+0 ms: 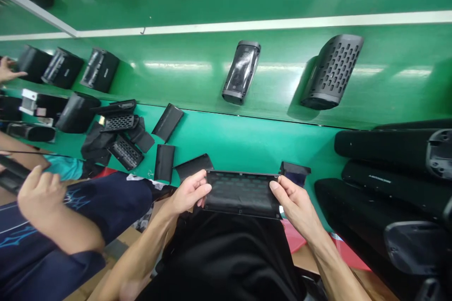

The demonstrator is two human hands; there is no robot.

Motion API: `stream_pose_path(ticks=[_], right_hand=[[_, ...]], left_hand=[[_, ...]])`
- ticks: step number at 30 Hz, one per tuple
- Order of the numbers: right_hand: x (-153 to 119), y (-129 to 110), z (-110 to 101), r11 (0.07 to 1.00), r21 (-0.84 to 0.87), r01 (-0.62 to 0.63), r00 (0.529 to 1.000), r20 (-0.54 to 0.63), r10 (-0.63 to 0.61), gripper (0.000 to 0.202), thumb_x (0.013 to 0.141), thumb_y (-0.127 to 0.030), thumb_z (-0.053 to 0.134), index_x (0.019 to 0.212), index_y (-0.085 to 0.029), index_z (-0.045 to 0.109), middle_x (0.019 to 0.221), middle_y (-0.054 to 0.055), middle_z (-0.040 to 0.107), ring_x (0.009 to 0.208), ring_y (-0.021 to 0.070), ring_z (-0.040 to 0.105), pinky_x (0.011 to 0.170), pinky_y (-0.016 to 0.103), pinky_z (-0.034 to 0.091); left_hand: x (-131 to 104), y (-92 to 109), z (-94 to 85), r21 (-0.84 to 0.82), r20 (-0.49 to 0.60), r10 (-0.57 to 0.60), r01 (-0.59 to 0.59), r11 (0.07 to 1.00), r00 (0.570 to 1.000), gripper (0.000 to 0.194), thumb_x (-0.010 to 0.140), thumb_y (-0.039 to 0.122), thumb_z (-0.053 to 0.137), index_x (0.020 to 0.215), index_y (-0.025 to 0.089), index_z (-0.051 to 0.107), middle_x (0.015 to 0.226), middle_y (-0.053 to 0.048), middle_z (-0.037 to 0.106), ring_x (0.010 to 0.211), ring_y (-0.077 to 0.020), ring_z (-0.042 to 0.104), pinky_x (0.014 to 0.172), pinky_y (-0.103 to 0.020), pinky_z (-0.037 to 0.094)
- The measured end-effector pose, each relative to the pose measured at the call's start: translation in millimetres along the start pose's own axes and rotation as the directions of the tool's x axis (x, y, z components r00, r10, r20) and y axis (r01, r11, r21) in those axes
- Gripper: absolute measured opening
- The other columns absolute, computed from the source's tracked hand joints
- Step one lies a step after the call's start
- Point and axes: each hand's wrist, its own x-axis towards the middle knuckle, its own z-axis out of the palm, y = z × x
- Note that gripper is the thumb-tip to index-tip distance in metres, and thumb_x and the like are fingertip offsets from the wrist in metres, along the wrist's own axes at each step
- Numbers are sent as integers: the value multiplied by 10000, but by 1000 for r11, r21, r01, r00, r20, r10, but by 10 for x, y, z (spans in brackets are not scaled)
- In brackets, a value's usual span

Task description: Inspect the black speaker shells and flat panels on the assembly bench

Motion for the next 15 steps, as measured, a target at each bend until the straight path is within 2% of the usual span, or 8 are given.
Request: stream_pose_path(ticks=[4,11,15], right_hand=[[-60,-81,-6,997,-64,48,998,-36,-50,456,980,-589,676,746,-217,557,712,-34,478,661,133,432,602,239,396],[-54,-116,12,997,65,-32,998,47,29,392,918,-603,746,908,-217,672,837,24,665,800,204,609,752,308,532],[-38,-88,-13,996,81,-41,997,70,35,365,929,-578,746,960,-217,698,856,33,702,820,211,635,760,311,544]], left_hand=[[-27,22,9,-45,31,28,-27,999,999,507,955,677,621,895,225,401,623,102,451,470,-77,540,453,-197,350],[-45,-8,2,-46,61,62,-59,997,996,433,970,573,671,952,211,434,677,79,512,519,-75,555,501,-202,388],[-46,-19,19,-58,62,52,-49,997,997,435,952,557,702,954,212,439,681,76,530,533,-80,566,517,-205,401]])
